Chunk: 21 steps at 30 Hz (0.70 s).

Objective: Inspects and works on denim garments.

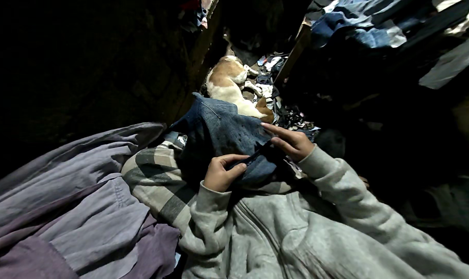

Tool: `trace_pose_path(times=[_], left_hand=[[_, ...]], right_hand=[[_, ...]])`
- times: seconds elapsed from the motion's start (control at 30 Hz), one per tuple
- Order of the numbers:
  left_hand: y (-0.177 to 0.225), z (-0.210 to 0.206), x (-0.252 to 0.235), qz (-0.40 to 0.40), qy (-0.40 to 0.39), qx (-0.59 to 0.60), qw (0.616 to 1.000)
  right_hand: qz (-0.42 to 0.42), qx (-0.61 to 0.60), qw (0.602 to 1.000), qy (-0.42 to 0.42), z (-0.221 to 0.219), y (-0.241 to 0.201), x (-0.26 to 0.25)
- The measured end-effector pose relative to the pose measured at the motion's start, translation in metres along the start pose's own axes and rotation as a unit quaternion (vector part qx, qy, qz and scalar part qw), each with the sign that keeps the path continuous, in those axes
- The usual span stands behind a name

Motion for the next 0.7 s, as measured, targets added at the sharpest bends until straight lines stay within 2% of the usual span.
trace_pose_path(times=[0.07, 0.17, 0.27, 0.4, 0.57, 0.63, 0.7], left_hand=[[-0.001, 0.000, 0.000, -0.003, 0.004, -0.005, 1.000], [-0.001, -0.001, 0.000, -0.006, 0.012, -0.003, 1.000], [-0.002, 0.000, 0.000, -0.011, 0.016, 0.004, 1.000], [-0.003, 0.000, -0.001, -0.016, 0.011, 0.000, 1.000], [-0.001, 0.000, -0.001, -0.016, 0.002, -0.007, 1.000], [0.002, -0.001, 0.000, -0.010, 0.002, -0.061, 0.998], [0.009, -0.004, 0.000, 0.008, 0.009, -0.194, 0.981]], right_hand=[[0.020, -0.025, 0.998, -0.046, 0.000, -0.009, 0.002], [0.068, -0.057, 0.983, -0.163, -0.005, -0.028, 0.003], [0.072, -0.043, 0.976, -0.202, -0.013, -0.037, 0.002], [0.056, 0.000, 0.982, -0.180, -0.015, -0.039, 0.000], [0.046, 0.003, 0.994, -0.104, -0.014, -0.029, -0.002], [0.050, -0.031, 0.996, -0.064, -0.012, -0.018, -0.002], [0.040, -0.069, 0.995, -0.059, -0.009, -0.009, -0.002]])
Point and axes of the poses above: each hand's wrist, its own x-axis away from the middle knuckle, its own z-axis out of the back of the hand, y = z × x, the point moved 4 cm from there along -x, towards the middle knuckle, and after that the axes turned 13 degrees about -y, right-handed, at the moved point
